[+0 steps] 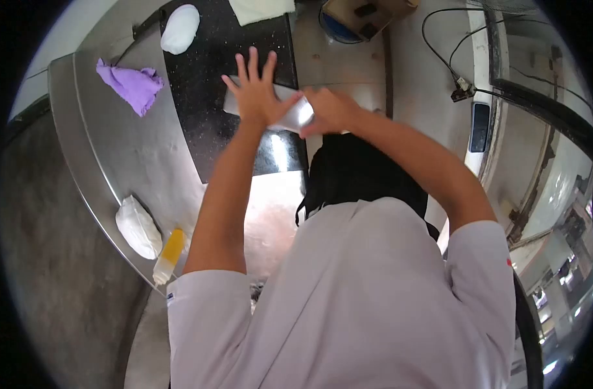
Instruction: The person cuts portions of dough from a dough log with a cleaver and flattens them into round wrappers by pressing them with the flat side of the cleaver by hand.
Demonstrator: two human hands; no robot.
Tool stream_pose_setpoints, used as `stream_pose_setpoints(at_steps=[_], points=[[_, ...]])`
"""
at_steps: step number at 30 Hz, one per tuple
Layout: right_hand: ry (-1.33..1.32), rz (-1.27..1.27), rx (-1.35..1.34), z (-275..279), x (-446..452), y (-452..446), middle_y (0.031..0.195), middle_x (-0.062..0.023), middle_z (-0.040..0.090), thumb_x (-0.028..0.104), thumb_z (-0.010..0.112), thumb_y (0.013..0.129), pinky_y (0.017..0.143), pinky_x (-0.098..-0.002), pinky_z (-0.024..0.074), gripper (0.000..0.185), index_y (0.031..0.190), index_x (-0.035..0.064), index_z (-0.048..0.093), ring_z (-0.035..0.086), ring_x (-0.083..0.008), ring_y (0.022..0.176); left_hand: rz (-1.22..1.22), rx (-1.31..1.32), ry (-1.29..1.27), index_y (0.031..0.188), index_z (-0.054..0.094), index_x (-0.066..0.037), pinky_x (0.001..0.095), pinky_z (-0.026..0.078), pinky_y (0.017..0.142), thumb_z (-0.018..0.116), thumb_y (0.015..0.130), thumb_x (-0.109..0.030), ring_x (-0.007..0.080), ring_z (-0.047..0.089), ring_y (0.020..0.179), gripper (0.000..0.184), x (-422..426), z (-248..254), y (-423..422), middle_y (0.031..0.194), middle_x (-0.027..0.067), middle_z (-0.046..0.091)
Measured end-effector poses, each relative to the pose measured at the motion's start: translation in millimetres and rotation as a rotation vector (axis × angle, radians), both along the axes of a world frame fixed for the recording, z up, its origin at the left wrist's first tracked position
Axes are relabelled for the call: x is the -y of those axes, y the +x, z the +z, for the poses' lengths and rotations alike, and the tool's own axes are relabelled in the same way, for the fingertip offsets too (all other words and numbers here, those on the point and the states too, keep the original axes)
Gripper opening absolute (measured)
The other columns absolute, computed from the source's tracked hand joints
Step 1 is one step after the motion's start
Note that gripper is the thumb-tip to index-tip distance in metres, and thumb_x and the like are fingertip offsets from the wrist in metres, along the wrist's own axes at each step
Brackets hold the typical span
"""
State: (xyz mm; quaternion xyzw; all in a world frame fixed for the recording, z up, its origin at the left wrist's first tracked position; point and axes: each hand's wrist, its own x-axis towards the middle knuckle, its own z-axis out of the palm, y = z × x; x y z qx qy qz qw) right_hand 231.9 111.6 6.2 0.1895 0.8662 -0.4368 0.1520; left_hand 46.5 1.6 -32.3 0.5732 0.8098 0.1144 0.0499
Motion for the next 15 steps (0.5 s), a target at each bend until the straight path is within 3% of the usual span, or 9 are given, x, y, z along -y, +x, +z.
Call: stream_pose_setpoints(at_steps=[1,3,4,6,10,13,15], points=[[-0.018,0.008,0.009,-7.5,19.9,23.9,0.111,-0.0304,0.067,0.054,0.088,0.070,0.085,-0.0536,0.0552,0.085,0.126,0.0004,0.054,0.066,-0.0486,0.105,-0.013,0.027,-0.023,0.160,0.035,-0.029,0.0830,0.008,0.110,0.072,0.069,-0.076,0.0444,0.012,0.156,0.109,14.3,-3.1,17.1,0.170,0.0133,0.020],[0.307,-0.114,-0.294,-52.9,35.0,50.7,0.104,-0.0271,0.069,0.054,0.088,0.069,0.085,-0.0536,0.0549,0.082,0.125,0.0028,0.054,0.067,-0.0468,0.101,-0.039,0.022,-0.044,0.161,0.035,-0.029,0.0859,0.009,0.106,0.072,0.066,-0.077,0.0464,0.010,0.156,0.112,10.1,-7.5,41.3,0.171,0.0135,0.020],[0.312,-0.106,-0.294,-51.9,14.1,42.2,0.104,-0.0271,0.069,0.054,0.088,0.069,0.085,-0.0536,0.0549,0.082,0.125,0.0028,0.054,0.067,-0.0468,0.101,-0.064,-0.001,-0.081,0.159,0.038,-0.029,0.0876,0.009,0.102,0.071,0.065,-0.079,0.0481,0.012,0.155,0.111,3.7,-7.0,38.8,0.169,0.0138,0.023],[-0.002,-0.073,0.089,-31.5,1.6,29.0,0.103,-0.0248,0.070,0.054,0.088,0.069,0.086,-0.0528,0.0550,0.081,0.122,0.0038,0.054,0.069,-0.0451,0.099,-0.008,-0.018,-0.095,0.159,0.039,-0.029,0.0876,0.009,0.102,0.071,0.066,-0.078,0.0484,0.015,0.154,0.110,-7.0,-4.6,29.0,0.168,0.0136,0.025],[0.182,0.097,-0.143,-22.1,-40.2,-12.7,0.101,-0.0229,0.071,0.050,0.089,0.069,0.083,-0.0518,0.0556,0.078,0.122,0.0042,0.053,0.069,-0.0433,0.098,0.193,-0.097,0.049,0.158,0.039,-0.026,0.0862,0.007,0.105,0.073,0.067,-0.075,0.0467,0.021,0.152,0.109,-18.4,-4.5,6.0,0.165,0.0154,0.029],[0.202,0.157,-0.036,2.4,-38.1,-25.4,0.098,-0.0220,0.071,0.046,0.090,0.069,0.081,-0.0515,0.0562,0.078,0.123,0.0033,0.053,0.070,-0.0433,0.097,0.223,-0.081,-0.001,0.161,0.034,-0.026,0.0849,0.007,0.107,0.073,0.068,-0.075,0.0482,0.016,0.153,0.112,-14.0,-5.0,-0.2,0.167,0.0172,0.024],[-0.015,0.100,0.120,7.7,-21.6,-5.0,0.104,-0.0218,0.072,0.041,0.093,0.066,0.085,-0.0487,0.0574,0.078,0.123,0.0027,0.055,0.070,-0.0426,0.102,0.093,-0.004,-0.018,0.162,0.031,-0.026,0.0856,0.005,0.106,0.072,0.068,-0.078,0.0492,0.010,0.155,0.114,3.3,-8.9,14.1,0.170,0.0179,0.019]])
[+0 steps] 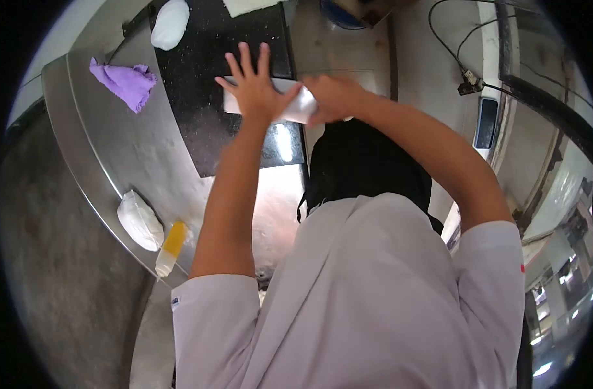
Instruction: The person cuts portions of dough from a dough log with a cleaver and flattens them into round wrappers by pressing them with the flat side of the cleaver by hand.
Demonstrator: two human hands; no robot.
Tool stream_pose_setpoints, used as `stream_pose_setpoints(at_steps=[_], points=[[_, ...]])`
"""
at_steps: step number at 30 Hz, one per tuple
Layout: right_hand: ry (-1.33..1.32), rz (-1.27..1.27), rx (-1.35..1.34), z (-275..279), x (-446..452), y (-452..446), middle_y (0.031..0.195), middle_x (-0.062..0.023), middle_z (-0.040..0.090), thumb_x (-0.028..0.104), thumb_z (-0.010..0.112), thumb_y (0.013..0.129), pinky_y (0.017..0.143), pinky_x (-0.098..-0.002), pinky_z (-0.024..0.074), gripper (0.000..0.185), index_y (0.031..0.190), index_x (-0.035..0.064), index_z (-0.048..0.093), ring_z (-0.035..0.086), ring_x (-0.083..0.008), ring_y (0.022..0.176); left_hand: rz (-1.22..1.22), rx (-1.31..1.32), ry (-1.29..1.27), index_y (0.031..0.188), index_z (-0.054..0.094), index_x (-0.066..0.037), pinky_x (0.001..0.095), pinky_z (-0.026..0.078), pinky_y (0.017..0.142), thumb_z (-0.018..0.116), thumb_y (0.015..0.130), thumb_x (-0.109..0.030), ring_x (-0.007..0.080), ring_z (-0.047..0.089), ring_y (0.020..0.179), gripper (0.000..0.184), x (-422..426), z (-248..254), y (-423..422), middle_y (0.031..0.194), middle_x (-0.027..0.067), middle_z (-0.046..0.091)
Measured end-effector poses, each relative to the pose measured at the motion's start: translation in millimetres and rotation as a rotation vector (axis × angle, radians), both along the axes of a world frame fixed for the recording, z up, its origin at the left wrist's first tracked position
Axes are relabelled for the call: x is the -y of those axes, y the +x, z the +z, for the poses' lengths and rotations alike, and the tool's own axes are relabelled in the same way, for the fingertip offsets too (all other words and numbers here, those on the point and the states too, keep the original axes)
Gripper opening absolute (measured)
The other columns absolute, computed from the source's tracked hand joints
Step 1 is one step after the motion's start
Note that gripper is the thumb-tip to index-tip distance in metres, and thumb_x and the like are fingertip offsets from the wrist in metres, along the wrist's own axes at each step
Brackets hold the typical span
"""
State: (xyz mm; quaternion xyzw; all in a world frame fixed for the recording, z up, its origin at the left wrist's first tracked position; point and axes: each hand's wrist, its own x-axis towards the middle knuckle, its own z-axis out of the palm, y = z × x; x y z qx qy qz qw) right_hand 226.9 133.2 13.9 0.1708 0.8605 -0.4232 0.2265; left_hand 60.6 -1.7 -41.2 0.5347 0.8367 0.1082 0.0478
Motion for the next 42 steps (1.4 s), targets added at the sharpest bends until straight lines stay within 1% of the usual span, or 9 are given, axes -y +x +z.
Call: stream_pose_setpoints(at_steps=[4,8,12,20,22,24,34,38,42], points=[[0.057,0.014,0.033,-30.2,-3.7,19.7,0.104,-0.0235,0.071,0.044,0.093,0.068,0.084,-0.0501,0.0577,0.080,0.124,0.0017,0.054,0.071,-0.0431,0.100,-0.019,-0.009,-0.058,0.161,0.034,-0.025,0.0878,0.005,0.103,0.069,0.070,-0.078,0.0512,0.011,0.154,0.111,-13.6,-0.5,20.2,0.170,0.0161,0.020],[0.234,0.184,-0.180,-26.2,-46.4,-12.0,0.086,-0.0202,0.072,0.044,0.090,0.069,0.079,-0.0497,0.0569,0.076,0.122,0.0031,0.054,0.072,-0.0415,0.088,0.196,-0.057,0.069,0.162,0.032,-0.024,0.0881,0.004,0.103,0.068,0.069,-0.078,0.0505,0.016,0.153,0.113,-31.1,-2.6,8.5,0.168,0.0154,0.023],[0.183,0.222,-0.342,-29.0,-52.2,-35.4,0.089,-0.0204,0.072,0.041,0.091,0.068,0.081,-0.0482,0.0577,0.075,0.121,0.0017,0.055,0.072,-0.0411,0.090,0.249,-0.073,0.031,0.163,0.029,-0.025,0.0868,0.004,0.106,0.068,0.070,-0.078,0.0509,0.013,0.153,0.114,-33.0,-8.5,-13.2,0.169,0.0158,0.022],[0.098,0.172,-0.085,-32.8,-50.8,-19.0,0.094,-0.0239,0.071,0.047,0.091,0.069,0.077,-0.0509,0.0546,0.078,0.121,0.0019,0.053,0.069,-0.0462,0.089,0.142,-0.104,-0.072,0.165,0.023,-0.019,0.0870,0.009,0.104,0.068,0.072,-0.077,0.0516,0.014,0.153,0.118,-29.3,-4.7,4.0,0.170,0.0193,0.017],[0.234,0.247,-0.399,-39.3,-65.5,-28.6,0.091,-0.0226,0.072,0.044,0.091,0.068,0.077,-0.0495,0.0557,0.077,0.120,0.0017,0.054,0.070,-0.0465,0.088,0.235,-0.088,-0.014,0.163,0.026,-0.017,0.0875,0.007,0.103,0.068,0.071,-0.077,0.0520,0.017,0.152,0.118,-34.5,-2.8,3.4,0.169,0.0194,0.019],[0.292,0.295,-0.367,-26.5,-79.9,-53.8,0.092,-0.0227,0.072,0.043,0.092,0.067,0.078,-0.0497,0.0560,0.077,0.120,0.0016,0.054,0.070,-0.0461,0.090,0.361,-0.117,0.103,0.162,0.029,-0.015,0.0875,0.007,0.104,0.068,0.070,-0.076,0.0520,0.023,0.150,0.117,-43.4,-3.0,-4.6,0.167,0.0204,0.023],[0.088,0.192,-0.061,-32.2,-61.2,-30.9,0.096,-0.0225,0.073,0.039,0.094,0.063,0.086,-0.0486,0.0565,0.081,0.125,0.0011,0.057,0.071,-0.0425,0.098,0.156,0.006,0.011,0.164,0.025,-0.024,0.0888,0.007,0.102,0.068,0.070,-0.080,0.0581,0.008,0.151,0.118,-34.6,-2.3,3.1,0.170,0.0209,0.015],[0.297,0.283,-0.535,-39.4,-86.2,-52.0,0.090,-0.0220,0.070,0.046,0.091,0.066,0.078,-0.0508,0.0547,0.079,0.122,0.0031,0.054,0.069,-0.0439,0.089,0.331,-0.119,0.031,0.165,0.019,-0.022,0.0872,0.007,0.104,0.064,0.072,-0.083,0.0585,0.013,0.150,0.120,-46.1,-4.6,-11.3,0.168,0.0215,0.018],[0.252,0.296,-0.226,-11.6,-73.6,-57.0,0.092,-0.0218,0.071,0.041,0.093,0.065,0.080,-0.0510,0.0559,0.079,0.121,0.0012,0.055,0.070,-0.0439,0.093,0.199,-0.068,0.015,0.165,0.019,-0.023,0.0848,0.008,0.107,0.064,0.074,-0.081,0.0560,0.012,0.152,0.117,-42.0,0.0,-28.0,0.169,0.0209,0.017]])
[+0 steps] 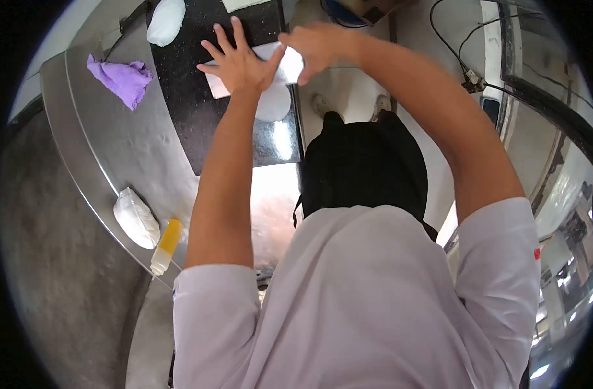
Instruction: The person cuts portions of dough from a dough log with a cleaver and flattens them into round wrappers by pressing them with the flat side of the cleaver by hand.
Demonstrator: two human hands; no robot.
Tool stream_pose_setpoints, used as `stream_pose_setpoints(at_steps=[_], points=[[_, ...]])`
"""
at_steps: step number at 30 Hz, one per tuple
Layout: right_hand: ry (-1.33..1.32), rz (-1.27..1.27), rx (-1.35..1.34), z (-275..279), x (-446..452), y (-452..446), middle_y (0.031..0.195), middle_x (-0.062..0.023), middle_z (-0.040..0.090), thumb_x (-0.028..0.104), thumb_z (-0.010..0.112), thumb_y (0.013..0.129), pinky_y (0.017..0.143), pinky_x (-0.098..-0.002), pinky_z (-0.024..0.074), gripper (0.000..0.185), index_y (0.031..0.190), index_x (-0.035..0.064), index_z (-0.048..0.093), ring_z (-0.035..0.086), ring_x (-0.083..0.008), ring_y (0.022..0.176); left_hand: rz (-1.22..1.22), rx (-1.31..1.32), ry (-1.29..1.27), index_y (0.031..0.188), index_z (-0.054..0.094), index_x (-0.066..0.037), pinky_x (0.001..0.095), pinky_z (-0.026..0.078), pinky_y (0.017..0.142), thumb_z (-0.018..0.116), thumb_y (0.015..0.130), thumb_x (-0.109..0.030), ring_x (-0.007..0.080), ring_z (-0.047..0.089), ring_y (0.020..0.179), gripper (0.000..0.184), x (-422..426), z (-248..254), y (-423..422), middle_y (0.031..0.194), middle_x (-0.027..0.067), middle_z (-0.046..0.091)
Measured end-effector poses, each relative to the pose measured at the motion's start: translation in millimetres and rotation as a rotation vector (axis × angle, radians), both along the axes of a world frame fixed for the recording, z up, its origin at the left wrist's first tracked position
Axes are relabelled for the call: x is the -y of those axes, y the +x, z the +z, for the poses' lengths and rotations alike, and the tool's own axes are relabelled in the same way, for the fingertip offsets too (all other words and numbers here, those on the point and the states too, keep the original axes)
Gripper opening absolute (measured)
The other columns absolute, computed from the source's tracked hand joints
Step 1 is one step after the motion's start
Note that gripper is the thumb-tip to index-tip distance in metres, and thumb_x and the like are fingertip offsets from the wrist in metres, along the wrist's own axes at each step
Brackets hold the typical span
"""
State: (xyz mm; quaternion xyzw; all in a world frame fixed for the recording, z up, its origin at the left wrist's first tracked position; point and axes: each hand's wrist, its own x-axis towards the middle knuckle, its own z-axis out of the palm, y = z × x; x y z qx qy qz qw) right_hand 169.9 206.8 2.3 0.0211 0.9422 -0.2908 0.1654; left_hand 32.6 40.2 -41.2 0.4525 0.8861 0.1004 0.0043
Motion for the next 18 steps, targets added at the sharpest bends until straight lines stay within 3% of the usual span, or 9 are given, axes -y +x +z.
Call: stream_pose_setpoints(at_steps=[3,6,8,9,12,14,15,18], points=[[-0.250,-0.051,0.053,-25.7,15.7,30.6,0.095,-0.0225,0.072,0.042,0.095,0.062,0.079,-0.0517,0.0562,0.081,0.120,0.0008,0.055,0.070,-0.0447,0.093,-0.088,0.001,-0.047,0.165,0.022,-0.027,0.0876,0.005,0.104,0.065,0.072,-0.084,0.0566,0.009,0.152,0.116,15.9,-3.8,25.8,0.169,0.0210,0.017],[-0.161,-0.082,-0.060,-38.4,9.2,30.3,0.093,-0.0221,0.071,0.043,0.094,0.062,0.080,-0.0514,0.0556,0.080,0.119,0.0013,0.055,0.070,-0.0446,0.093,-0.101,0.018,-0.069,0.164,0.023,-0.027,0.0904,0.003,0.100,0.064,0.070,-0.086,0.0606,0.009,0.150,0.119,-0.2,-5.4,20.2,0.169,0.0222,0.016],[-0.147,-0.057,-0.153,-40.9,-8.5,13.6,0.093,-0.0210,0.071,0.044,0.093,0.063,0.083,-0.0507,0.0549,0.080,0.120,0.0021,0.055,0.069,-0.0441,0.095,0.013,-0.019,0.005,0.164,0.023,-0.027,0.0906,0.003,0.100,0.064,0.070,-0.087,0.0603,0.011,0.150,0.119,-8.0,-5.8,14.8,0.168,0.0239,0.016],[-0.097,-0.006,-0.125,-32.3,-19.5,-2.0,0.092,-0.0208,0.070,0.043,0.093,0.064,0.083,-0.0505,0.0551,0.079,0.120,0.0018,0.055,0.069,-0.0439,0.095,0.049,-0.067,0.036,0.162,0.030,-0.023,0.0892,0.005,0.102,0.063,0.069,-0.087,0.0619,0.014,0.148,0.118,-12.5,-6.3,10.9,0.166,0.0263,0.020],[0.056,0.040,-0.140,-11.8,-13.7,-19.2,0.092,-0.0200,0.071,0.041,0.093,0.064,0.083,-0.0495,0.0561,0.079,0.121,0.0003,0.056,0.070,-0.0431,0.096,0.025,-0.032,0.050,0.164,0.023,-0.027,0.0896,0.004,0.102,0.069,0.069,-0.083,0.0587,0.011,0.151,0.120,-16.9,-0.8,-15.7,0.167,0.0250,0.017],[-0.028,-0.037,-0.076,-6.9,7.4,-5.9,0.095,-0.0196,0.072,0.039,0.094,0.064,0.085,-0.0488,0.0564,0.079,0.122,0.0002,0.056,0.070,-0.0427,0.097,-0.034,-0.006,0.054,0.164,0.023,-0.027,0.0889,0.004,0.103,0.071,0.068,-0.081,0.0597,0.010,0.150,0.121,-7.0,-2.4,-5.1,0.168,0.0246,0.017],[-0.073,-0.045,0.100,-1.7,13.7,5.3,0.099,-0.0195,0.073,0.040,0.094,0.063,0.088,-0.0493,0.0551,0.080,0.122,0.0014,0.056,0.069,-0.0428,0.099,-0.046,-0.006,0.002,0.164,0.024,-0.027,0.0890,0.004,0.103,0.070,0.068,-0.081,0.0595,0.009,0.150,0.120,6.0,-5.3,10.5,0.168,0.0245,0.017],[-0.146,-0.019,0.118,-21.9,6.7,25.8,0.101,-0.0195,0.073,0.043,0.094,0.063,0.089,-0.0507,0.0540,0.081,0.122,0.0023,0.057,0.069,-0.0431,0.098,-0.061,-0.028,-0.047,0.163,0.029,-0.024,0.0891,0.005,0.102,0.064,0.069,-0.086,0.0599,0.010,0.150,0.118,-3.1,-13.5,26.8,0.168,0.0229,0.017]])
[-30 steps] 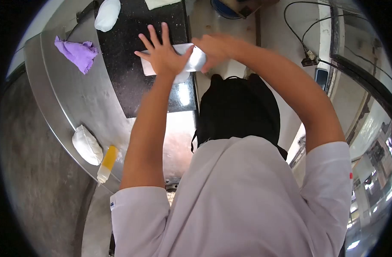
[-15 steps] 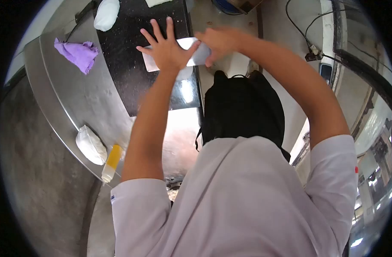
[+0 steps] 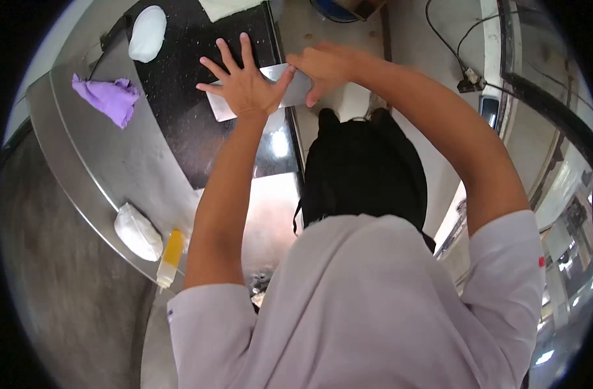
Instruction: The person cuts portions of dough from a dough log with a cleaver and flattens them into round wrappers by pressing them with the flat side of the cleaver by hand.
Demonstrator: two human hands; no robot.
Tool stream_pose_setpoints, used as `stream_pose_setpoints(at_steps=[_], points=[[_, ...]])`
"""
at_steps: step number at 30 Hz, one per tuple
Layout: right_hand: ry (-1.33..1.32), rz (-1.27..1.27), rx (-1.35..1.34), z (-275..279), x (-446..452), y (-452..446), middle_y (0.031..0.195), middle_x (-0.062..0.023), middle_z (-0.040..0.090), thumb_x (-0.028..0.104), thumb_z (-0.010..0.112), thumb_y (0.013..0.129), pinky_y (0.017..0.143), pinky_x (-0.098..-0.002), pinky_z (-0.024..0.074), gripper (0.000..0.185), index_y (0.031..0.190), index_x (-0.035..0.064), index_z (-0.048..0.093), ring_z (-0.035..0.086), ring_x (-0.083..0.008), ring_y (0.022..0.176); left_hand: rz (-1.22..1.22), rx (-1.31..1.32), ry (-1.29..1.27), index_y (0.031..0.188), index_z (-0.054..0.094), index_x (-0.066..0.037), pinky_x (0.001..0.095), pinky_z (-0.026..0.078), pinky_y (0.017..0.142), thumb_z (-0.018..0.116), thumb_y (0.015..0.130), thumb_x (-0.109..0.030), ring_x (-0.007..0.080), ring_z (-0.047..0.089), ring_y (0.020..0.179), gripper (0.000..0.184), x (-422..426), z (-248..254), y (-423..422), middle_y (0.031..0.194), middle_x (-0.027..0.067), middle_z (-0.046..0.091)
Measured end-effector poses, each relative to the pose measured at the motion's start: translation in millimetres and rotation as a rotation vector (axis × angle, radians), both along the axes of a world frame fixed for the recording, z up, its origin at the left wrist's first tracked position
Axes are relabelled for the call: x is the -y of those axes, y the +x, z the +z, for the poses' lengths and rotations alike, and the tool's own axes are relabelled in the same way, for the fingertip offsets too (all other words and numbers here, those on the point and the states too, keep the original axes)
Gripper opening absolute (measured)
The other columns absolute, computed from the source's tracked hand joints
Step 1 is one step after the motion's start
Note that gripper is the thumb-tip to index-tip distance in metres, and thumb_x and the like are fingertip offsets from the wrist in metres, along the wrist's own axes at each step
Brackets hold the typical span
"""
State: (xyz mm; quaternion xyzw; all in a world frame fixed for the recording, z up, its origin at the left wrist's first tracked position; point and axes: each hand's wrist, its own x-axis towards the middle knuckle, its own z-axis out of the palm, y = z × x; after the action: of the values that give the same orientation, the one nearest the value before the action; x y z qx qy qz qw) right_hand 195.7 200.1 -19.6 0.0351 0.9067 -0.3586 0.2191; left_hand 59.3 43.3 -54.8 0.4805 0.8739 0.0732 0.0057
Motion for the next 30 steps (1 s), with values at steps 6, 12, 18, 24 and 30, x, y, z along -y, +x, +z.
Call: stream_pose_setpoints(at_steps=[6,12,18,24,30], points=[[0.239,0.141,-0.139,22.1,-43.4,-50.5,0.112,-0.0193,0.069,0.051,0.087,0.069,0.089,-0.0498,0.0539,0.077,0.126,0.0062,0.063,0.068,-0.0426,0.101,0.167,-0.003,0.086,0.163,0.029,-0.021,0.0884,0.005,0.103,0.064,0.070,-0.085,0.0612,0.008,0.150,0.118,-24.0,10.4,-26.9,0.168,0.0241,0.018],[0.031,0.049,0.043,-2.5,-16.2,-13.1,0.101,-0.0208,0.072,0.044,0.093,0.063,0.084,-0.0510,0.0550,0.079,0.122,0.0052,0.057,0.070,-0.0408,0.098,0.001,0.024,-0.046,0.164,0.027,-0.023,0.0881,0.004,0.103,0.062,0.069,-0.087,0.0592,0.002,0.151,0.120,0.1,5.4,-1.3,0.169,0.0221,0.016],[0.071,0.105,-0.266,-17.6,-38.8,-40.3,0.118,-0.0222,0.067,0.058,0.084,0.069,0.091,-0.0505,0.0536,0.085,0.134,0.0097,0.058,0.066,-0.0384,0.111,0.159,-0.009,-0.098,0.161,0.033,-0.015,0.0761,0.008,0.117,0.077,0.068,-0.066,0.0474,0.011,0.155,0.115,-41.0,41.0,-21.6,0.169,0.0205,0.018],[-0.060,-0.060,-0.117,-15.9,40.6,6.2,0.093,-0.0254,0.071,0.042,0.092,0.069,0.077,-0.0472,0.0583,0.080,0.117,-0.0095,0.052,0.071,-0.0465,0.086,-0.286,0.068,-0.043,0.164,0.026,-0.025,0.0852,0.007,0.107,0.070,0.068,-0.081,0.0513,0.010,0.154,0.119,41.6,11.9,-31.3,0.170,0.0211,0.016],[-0.060,-0.191,-0.133,-11.8,25.4,-16.0,0.100,-0.0257,0.072,0.048,0.093,0.063,0.084,-0.0457,0.0589,0.086,0.118,-0.0083,0.059,0.073,-0.0419,0.095,-0.290,0.025,-0.023,0.163,0.028,-0.033,0.0854,0.012,0.106,0.073,0.065,-0.077,0.0445,0.014,0.156,0.116,8.8,15.5,-60.0,0.172,0.0104,0.016]])
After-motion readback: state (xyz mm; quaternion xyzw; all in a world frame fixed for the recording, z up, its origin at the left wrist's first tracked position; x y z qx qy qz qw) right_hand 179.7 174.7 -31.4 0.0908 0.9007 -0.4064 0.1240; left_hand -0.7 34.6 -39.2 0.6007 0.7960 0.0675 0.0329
